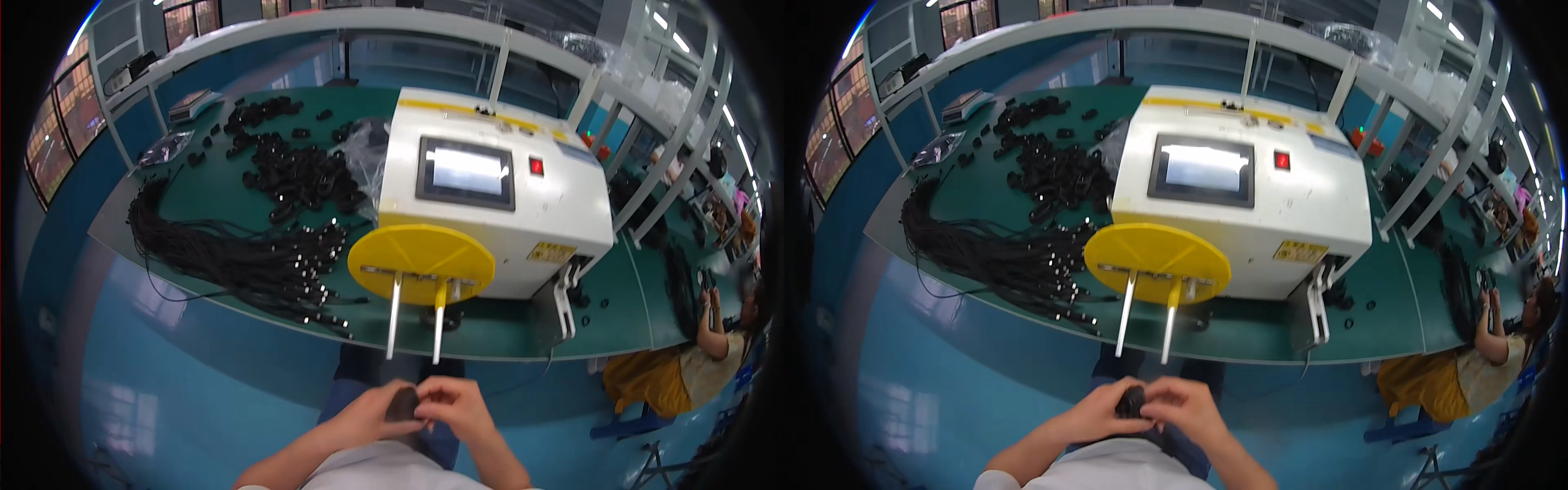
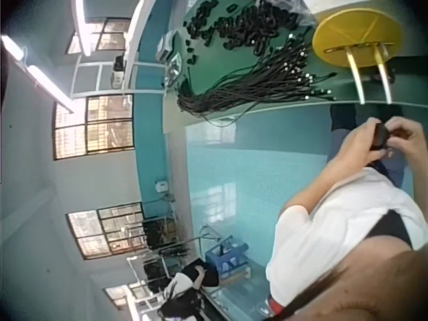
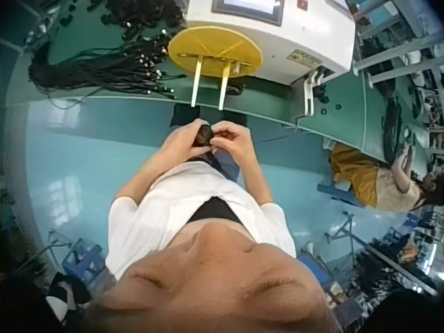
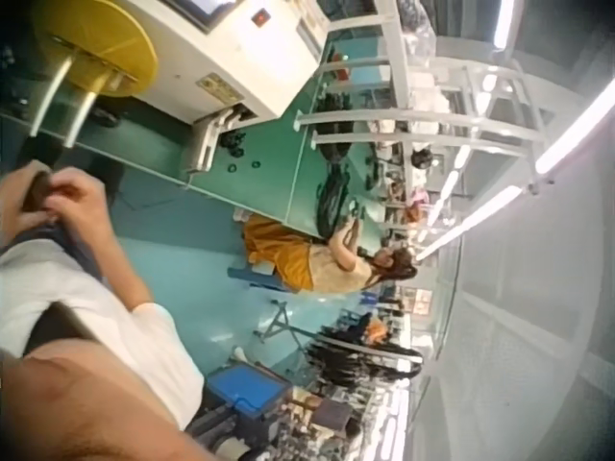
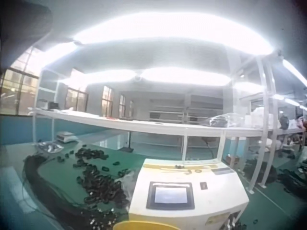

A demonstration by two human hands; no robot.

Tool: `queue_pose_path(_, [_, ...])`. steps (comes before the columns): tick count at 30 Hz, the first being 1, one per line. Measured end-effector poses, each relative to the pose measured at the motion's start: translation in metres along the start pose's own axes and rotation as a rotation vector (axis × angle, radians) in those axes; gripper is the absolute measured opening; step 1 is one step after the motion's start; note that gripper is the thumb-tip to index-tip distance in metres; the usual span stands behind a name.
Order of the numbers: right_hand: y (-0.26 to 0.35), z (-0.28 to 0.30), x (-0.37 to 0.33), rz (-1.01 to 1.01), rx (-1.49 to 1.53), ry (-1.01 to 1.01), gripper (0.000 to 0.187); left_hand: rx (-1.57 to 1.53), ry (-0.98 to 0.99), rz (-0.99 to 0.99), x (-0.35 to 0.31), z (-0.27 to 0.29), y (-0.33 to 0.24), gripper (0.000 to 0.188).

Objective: Bundling and tying electric cables using a specialized machine.

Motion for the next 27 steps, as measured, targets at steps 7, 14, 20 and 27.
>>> queue_pose_path(7, [0.017, -0.009, 0.029, 0.178, -0.225, 0.142, 0.011, -0.814, 0.444, 0.133, 0.017, -0.002, 0.008, 0.033])
queue_pose_path(14, [0.019, -0.015, 0.027, 0.273, -0.378, 0.202, 0.010, -1.001, 0.627, 0.176, 0.016, -0.008, 0.016, 0.019])
queue_pose_path(20, [0.010, -0.016, 0.021, 0.173, -0.135, 0.052, 0.010, -1.024, 0.589, 0.151, 0.023, -0.012, 0.021, 0.021])
queue_pose_path(27, [0.006, 0.004, 0.019, 0.259, -0.372, -0.018, 0.026, -0.889, 0.498, 0.119, 0.026, -0.007, 0.022, 0.015])
Point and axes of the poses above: each hand's wrist, its own x-axis towards the middle knuckle, its own z-axis out of the back of the hand, y = z × x, the point moved 4 cm from there along x, towards the middle knuckle, and after that the axes turned 13 degrees about z, right-handed, at the moved point
